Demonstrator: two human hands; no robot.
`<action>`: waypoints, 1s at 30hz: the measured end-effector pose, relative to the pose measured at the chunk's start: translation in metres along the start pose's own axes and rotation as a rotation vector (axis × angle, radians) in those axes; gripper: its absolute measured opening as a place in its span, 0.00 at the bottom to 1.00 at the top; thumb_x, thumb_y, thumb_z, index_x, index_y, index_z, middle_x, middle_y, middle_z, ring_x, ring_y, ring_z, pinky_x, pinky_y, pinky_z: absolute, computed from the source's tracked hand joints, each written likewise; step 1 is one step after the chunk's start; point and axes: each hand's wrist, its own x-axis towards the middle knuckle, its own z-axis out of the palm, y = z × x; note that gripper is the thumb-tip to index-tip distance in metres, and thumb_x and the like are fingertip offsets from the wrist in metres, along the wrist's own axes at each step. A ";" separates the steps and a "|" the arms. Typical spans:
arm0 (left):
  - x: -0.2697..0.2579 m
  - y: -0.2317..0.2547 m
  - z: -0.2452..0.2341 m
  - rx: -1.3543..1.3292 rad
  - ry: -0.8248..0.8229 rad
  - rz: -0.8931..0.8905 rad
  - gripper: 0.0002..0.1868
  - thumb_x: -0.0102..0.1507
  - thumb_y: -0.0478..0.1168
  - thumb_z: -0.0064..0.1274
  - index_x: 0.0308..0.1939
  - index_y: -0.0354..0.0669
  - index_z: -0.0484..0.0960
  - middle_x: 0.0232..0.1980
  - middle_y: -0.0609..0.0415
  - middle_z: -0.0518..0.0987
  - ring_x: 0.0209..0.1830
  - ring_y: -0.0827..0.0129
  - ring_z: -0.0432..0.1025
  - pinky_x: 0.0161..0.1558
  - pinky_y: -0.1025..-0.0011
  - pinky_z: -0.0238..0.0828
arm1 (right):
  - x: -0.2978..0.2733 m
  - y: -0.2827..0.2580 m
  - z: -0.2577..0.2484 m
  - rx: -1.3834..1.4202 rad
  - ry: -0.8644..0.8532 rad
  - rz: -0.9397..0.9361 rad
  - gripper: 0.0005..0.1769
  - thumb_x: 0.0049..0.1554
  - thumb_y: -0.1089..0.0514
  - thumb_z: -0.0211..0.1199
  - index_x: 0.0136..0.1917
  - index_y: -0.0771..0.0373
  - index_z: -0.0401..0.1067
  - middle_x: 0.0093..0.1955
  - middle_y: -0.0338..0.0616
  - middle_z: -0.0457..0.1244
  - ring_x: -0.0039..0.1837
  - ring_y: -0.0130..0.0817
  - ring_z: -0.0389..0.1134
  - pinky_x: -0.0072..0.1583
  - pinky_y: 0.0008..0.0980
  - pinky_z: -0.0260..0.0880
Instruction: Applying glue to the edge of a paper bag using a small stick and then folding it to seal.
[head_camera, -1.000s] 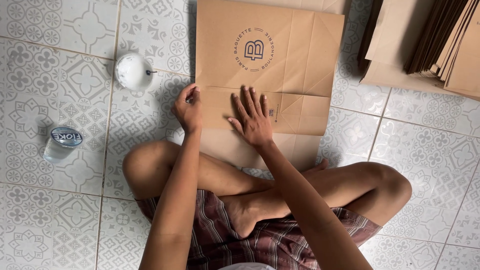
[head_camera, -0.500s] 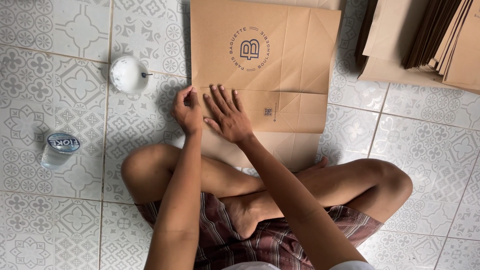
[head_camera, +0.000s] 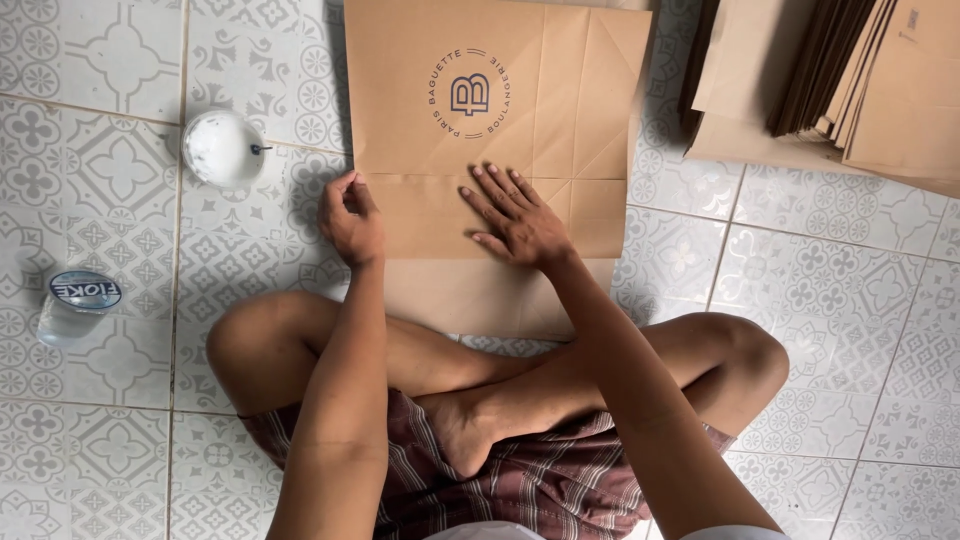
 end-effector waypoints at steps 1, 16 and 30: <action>0.001 0.002 -0.001 -0.003 -0.003 0.001 0.03 0.63 0.41 0.60 0.40 0.55 0.85 0.32 0.63 0.83 0.27 0.65 0.76 0.37 0.68 0.72 | -0.004 0.005 -0.002 -0.002 0.000 0.004 0.38 0.67 0.29 0.43 0.84 0.45 0.52 0.86 0.45 0.44 0.86 0.41 0.41 0.82 0.44 0.37; 0.000 -0.008 -0.004 -0.050 -0.071 -0.071 0.07 0.63 0.40 0.63 0.45 0.53 0.87 0.35 0.56 0.86 0.32 0.60 0.80 0.37 0.68 0.77 | -0.048 0.040 -0.021 -0.040 -0.058 0.232 0.40 0.68 0.28 0.41 0.86 0.44 0.47 0.88 0.46 0.39 0.87 0.44 0.35 0.82 0.45 0.30; 0.004 -0.002 -0.002 -0.137 -0.043 -0.261 0.05 0.59 0.43 0.67 0.39 0.59 0.91 0.33 0.57 0.87 0.36 0.60 0.82 0.38 0.68 0.81 | -0.092 0.042 -0.022 0.047 0.046 0.963 0.54 0.66 0.24 0.49 0.87 0.58 0.35 0.89 0.48 0.32 0.88 0.45 0.29 0.84 0.47 0.26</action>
